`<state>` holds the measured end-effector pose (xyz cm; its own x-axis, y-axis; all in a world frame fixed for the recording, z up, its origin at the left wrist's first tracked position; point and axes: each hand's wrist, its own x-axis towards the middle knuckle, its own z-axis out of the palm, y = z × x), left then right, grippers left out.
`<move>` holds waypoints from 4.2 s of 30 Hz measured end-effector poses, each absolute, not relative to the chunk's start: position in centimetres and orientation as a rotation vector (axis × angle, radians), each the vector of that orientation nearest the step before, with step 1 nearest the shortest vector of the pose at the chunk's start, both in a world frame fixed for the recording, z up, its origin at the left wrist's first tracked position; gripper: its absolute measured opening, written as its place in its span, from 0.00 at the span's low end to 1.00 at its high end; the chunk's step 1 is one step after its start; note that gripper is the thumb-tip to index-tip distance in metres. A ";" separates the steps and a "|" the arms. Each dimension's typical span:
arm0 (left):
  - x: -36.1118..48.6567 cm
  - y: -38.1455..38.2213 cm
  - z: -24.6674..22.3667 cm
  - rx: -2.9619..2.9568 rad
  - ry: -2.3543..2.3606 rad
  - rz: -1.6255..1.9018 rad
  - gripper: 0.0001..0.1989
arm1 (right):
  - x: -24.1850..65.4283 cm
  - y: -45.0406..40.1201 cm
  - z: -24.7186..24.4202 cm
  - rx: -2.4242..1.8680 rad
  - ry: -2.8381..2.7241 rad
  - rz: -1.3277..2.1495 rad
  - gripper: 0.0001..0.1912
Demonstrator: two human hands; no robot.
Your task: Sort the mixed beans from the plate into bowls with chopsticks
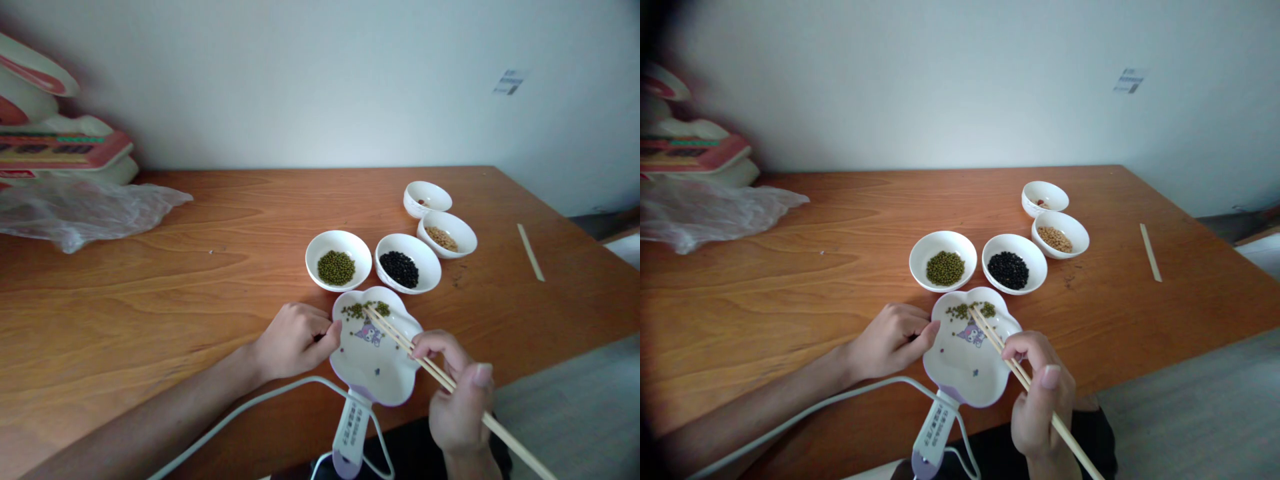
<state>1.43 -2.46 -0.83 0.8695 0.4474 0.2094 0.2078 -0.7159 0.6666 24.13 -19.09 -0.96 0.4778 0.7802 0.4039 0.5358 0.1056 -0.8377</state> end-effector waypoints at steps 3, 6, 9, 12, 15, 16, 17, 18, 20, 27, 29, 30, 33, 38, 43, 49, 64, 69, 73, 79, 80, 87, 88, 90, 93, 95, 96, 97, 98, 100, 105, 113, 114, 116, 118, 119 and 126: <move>1.4 -2.4 -0.9 2.372 0.478 0.462 0.28 | 24.1 -19.1 -1.0 -1.561 -1.159 0.265 0.42; 1.3 -2.4 -1.0 2.379 0.482 0.451 0.27 | 23.9 -19.0 -1.0 -1.544 -1.135 0.257 0.40; 1.3 -2.4 -1.0 2.384 0.479 0.455 0.27 | 23.9 -19.2 -0.9 -1.532 -1.127 0.236 0.40; 1.4 -2.4 -0.9 2.380 0.471 0.471 0.28 | 23.8 -19.5 -0.3 -1.519 -1.085 0.217 0.41; 1.4 -2.4 -0.8 2.372 0.469 0.475 0.27 | 23.3 -19.0 1.0 -1.479 -1.033 0.231 0.41; 1.4 -2.4 -0.8 2.369 0.468 0.475 0.27 | 22.9 -18.6 1.7 -1.461 -1.022 0.237 0.41; 1.4 -2.4 -0.8 2.367 0.468 0.477 0.28 | 22.6 -18.0 2.3 -1.442 -1.011 0.242 0.42; 1.4 -2.4 -0.8 2.367 0.467 0.480 0.28 | 22.1 -17.2 3.0 -1.419 -1.004 0.251 0.42; 1.4 -2.4 -0.8 2.373 0.469 0.486 0.28 | 21.3 -15.7 4.1 -1.358 -1.018 0.288 0.41; 1.4 -2.5 -0.9 2.375 0.457 0.496 0.27 | 22.0 -15.9 4.0 -1.353 -1.015 0.248 0.39; 1.4 -2.6 -0.9 2.372 0.452 0.495 0.27 | 23.1 -17.6 2.7 -1.430 -1.008 0.172 0.41; 1.4 -2.6 -0.8 2.374 0.451 0.492 0.28 | 23.6 -18.4 2.1 -1.479 -1.027 0.176 0.41; 1.4 -2.5 -0.7 2.385 0.460 0.489 0.28 | 24.7 -20.1 0.2 -1.603 -1.091 0.224 0.38; 1.3 -2.5 -0.8 2.388 0.490 0.468 0.28 | 25.0 -19.8 -1.3 -1.578 -1.183 0.240 0.42; 1.2 -2.4 -1.1 2.381 0.499 0.452 0.28 | 24.6 -19.1 -1.4 -1.559 -1.207 0.276 0.39; 1.2 -2.5 -1.1 2.373 0.499 0.424 0.27 | 24.5 -19.2 -1.3 -1.559 -1.187 0.245 0.38; 1.3 -2.5 -0.8 2.344 0.508 0.396 0.26 | 23.9 -19.0 -1.6 -1.462 -1.102 0.248 0.35; 1.3 -2.5 -0.7 2.342 0.491 0.419 0.26 | 23.7 -19.2 -0.1 -1.391 -0.939 0.239 0.40; 1.3 -2.5 -0.7 2.343 0.481 0.427 0.26 | 22.6 -16.8 2.9 -1.235 -0.887 0.232 0.40; 1.3 -2.5 -0.6 2.335 0.496 0.425 0.26 | 21.2 -14.6 4.6 -1.165 -0.922 0.321 0.40; 1.3 -2.5 -0.7 2.337 0.501 0.421 0.26 | 21.4 -15.2 4.2 -1.167 -0.905 0.312 0.40; 1.2 -2.4 -0.9 2.355 0.501 0.429 0.27 | 25.0 -19.0 -0.3 -1.003 -0.630 0.496 0.36; 1.2 -2.4 -0.9 2.356 0.499 0.437 0.27 | 25.4 -18.9 -0.5 -0.946 -0.562 0.588 0.35; 1.2 -2.3 -0.9 2.355 0.491 0.446 0.27 | 26.0 -18.4 -0.2 -0.828 -0.460 0.737 0.34; 1.2 -2.3 -0.7 2.352 0.489 0.456 0.28 | 26.7 -16.9 1.1 -0.665 -0.398 0.828 0.33; 1.2 -2.3 -0.7 2.354 0.491 0.466 0.28 | 27.3 -15.6 2.0 -0.581 -0.368 0.889 0.33; 1.2 -2.3 -0.7 2.354 0.491 0.473 0.28 | 27.6 -14.9 2.4 -0.543 -0.358 0.922 0.33; 1.2 -2.2 -0.7 2.354 0.489 0.475 0.28 | 28.1 -14.3 2.7 -0.516 -0.347 0.963 0.32; 1.2 -2.2 -0.7 2.354 0.486 0.475 0.28 | 28.5 -13.7 2.9 -0.492 -0.336 0.995 0.32; 1.1 -2.2 -0.7 2.353 0.480 0.470 0.28 | 29.4 -13.1 2.9 -0.465 -0.320 1.038 0.30; 1.0 -2.2 -0.5 2.346 0.473 0.463 0.29 | 29.9 -14.3 2.2 -0.516 -0.332 1.066 0.30; 1.1 -2.7 0.1 2.407 0.558 0.467 0.29 | 30.0 -16.2 0.9 -0.650 -0.273 1.104 0.29; 1.0 -3.1 0.4 2.400 0.624 0.456 0.29 | 30.1 -16.3 0.6 -0.665 -0.263 1.116 0.28; 0.5 -4.6 1.1 2.324 0.817 0.415 0.30 | 30.4 -16.6 0.0 -0.679 -0.236 1.140 0.27; -0.1 -6.9 1.9 2.177 1.035 0.425 0.33 | 30.7 -16.9 -0.4 -0.652 -0.200 1.162 0.25; -0.4 -8.3 2.2 2.096 1.129 0.451 0.34 | 30.9 -17.1 -0.6 -0.626 -0.183 1.173 0.24; 0.1 -16.9 2.7 1.939 1.372 0.420 0.25 | 31.3 -17.1 -0.9 -0.559 -0.172 1.267 0.22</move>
<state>0.10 -16.93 2.68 0.3825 0.9141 -0.1347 0.6819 -0.1809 0.7087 31.30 -17.11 -0.91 0.3071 0.9347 -0.1790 -0.8532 0.1871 -0.4868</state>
